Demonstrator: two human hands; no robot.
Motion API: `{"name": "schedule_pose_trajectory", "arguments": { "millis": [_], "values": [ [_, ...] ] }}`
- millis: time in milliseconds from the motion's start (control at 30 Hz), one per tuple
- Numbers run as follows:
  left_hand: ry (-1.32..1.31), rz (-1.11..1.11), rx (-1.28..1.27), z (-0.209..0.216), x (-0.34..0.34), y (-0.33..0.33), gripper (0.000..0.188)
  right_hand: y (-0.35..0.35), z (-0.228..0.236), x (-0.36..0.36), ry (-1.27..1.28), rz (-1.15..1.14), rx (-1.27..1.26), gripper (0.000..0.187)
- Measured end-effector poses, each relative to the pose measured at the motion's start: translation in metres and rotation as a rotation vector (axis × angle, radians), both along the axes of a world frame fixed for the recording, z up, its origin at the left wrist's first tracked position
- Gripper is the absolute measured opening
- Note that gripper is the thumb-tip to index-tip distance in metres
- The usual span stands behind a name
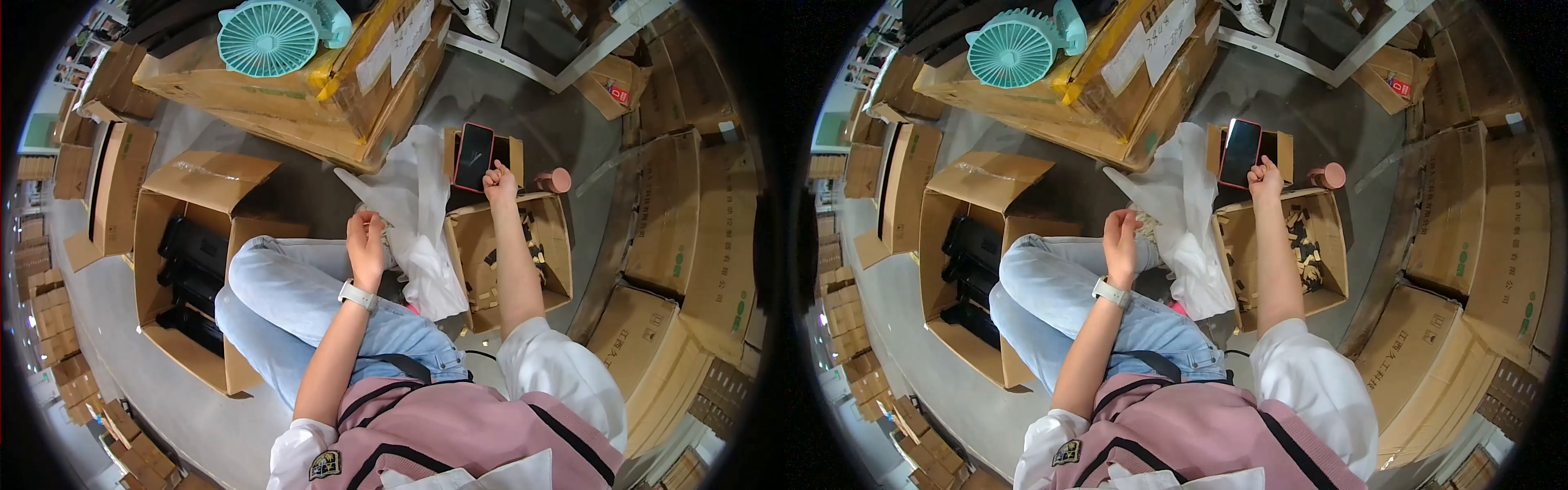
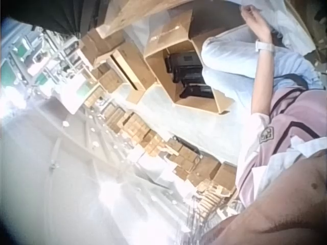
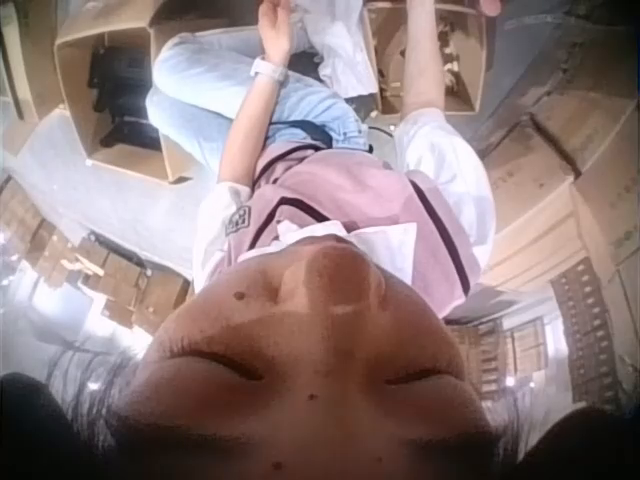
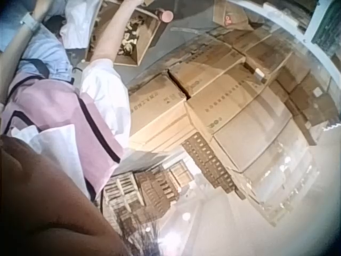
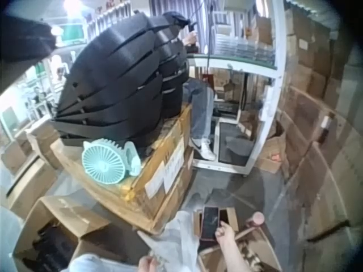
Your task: Assembling small adhesive pads onto black plastic panels and stacking the finished parts in a warehouse.
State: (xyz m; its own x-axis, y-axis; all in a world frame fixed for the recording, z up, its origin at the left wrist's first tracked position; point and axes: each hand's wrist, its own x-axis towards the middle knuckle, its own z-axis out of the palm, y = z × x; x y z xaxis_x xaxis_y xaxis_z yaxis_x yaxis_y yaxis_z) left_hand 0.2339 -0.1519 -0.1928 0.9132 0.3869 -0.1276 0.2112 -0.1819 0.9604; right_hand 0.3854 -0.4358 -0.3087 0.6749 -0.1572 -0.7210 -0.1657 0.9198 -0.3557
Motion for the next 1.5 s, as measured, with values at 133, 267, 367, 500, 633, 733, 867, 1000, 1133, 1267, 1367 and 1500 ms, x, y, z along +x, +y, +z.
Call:
{"name": "schedule_pose_trajectory", "arguments": {
  "millis": [133,267,367,500,633,733,867,1000,1133,1267,1367,1500],
  "values": [
    [0.004,-0.011,0.012,-0.005,-0.004,0.009,0.015,0.032,0.026,-0.011,-0.178,-0.049,-0.344,0.022],
    [0.056,-0.048,0.047,0.003,-0.003,0.003,0.012,0.014,0.023,-0.006,-0.126,-0.149,-0.297,0.018],
    [0.082,-0.077,0.063,0.001,-0.003,0.002,0.012,0.001,0.012,-0.003,0.048,-0.286,-0.227,0.016],
    [0.103,-0.087,0.042,-0.004,-0.004,0.004,0.011,-0.009,0.007,-0.006,-0.056,-0.208,-0.145,0.015],
    [0.113,-0.089,0.016,-0.01,-0.006,0.011,0.012,0.003,0.017,-0.011,-0.171,0.022,0.148,0.014],
    [0.16,-0.087,0.009,-0.012,-0.004,0.009,0.013,0.006,0.01,-0.016,-0.062,-0.024,0.237,0.01],
    [0.188,-0.096,-0.042,-0.016,-0.003,0.004,0.014,0.002,-0.01,-0.024,-0.12,-0.155,0.209,0.016],
    [0.21,-0.086,-0.06,-0.016,-0.006,0.012,0.015,0.016,0.006,-0.028,-0.215,-0.191,-0.231,0.021],
    [0.222,-0.112,-0.112,-0.009,-0.004,0.004,0.015,-0.016,-0.004,-0.013,-0.167,-0.182,-0.278,0.034],
    [0.251,-0.129,-0.152,-0.006,-0.004,0.005,0.015,-0.022,-0.004,-0.001,-0.093,-0.159,-0.265,0.049],
    [0.271,-0.138,-0.201,-0.004,-0.004,0.001,0.015,-0.029,0.0,0.003,-0.015,-0.095,-0.358,0.058],
    [0.277,-0.129,-0.248,-0.002,-0.003,-0.002,0.014,-0.027,0.007,0.004,-0.014,0.033,-0.454,0.051]
  ]
}}
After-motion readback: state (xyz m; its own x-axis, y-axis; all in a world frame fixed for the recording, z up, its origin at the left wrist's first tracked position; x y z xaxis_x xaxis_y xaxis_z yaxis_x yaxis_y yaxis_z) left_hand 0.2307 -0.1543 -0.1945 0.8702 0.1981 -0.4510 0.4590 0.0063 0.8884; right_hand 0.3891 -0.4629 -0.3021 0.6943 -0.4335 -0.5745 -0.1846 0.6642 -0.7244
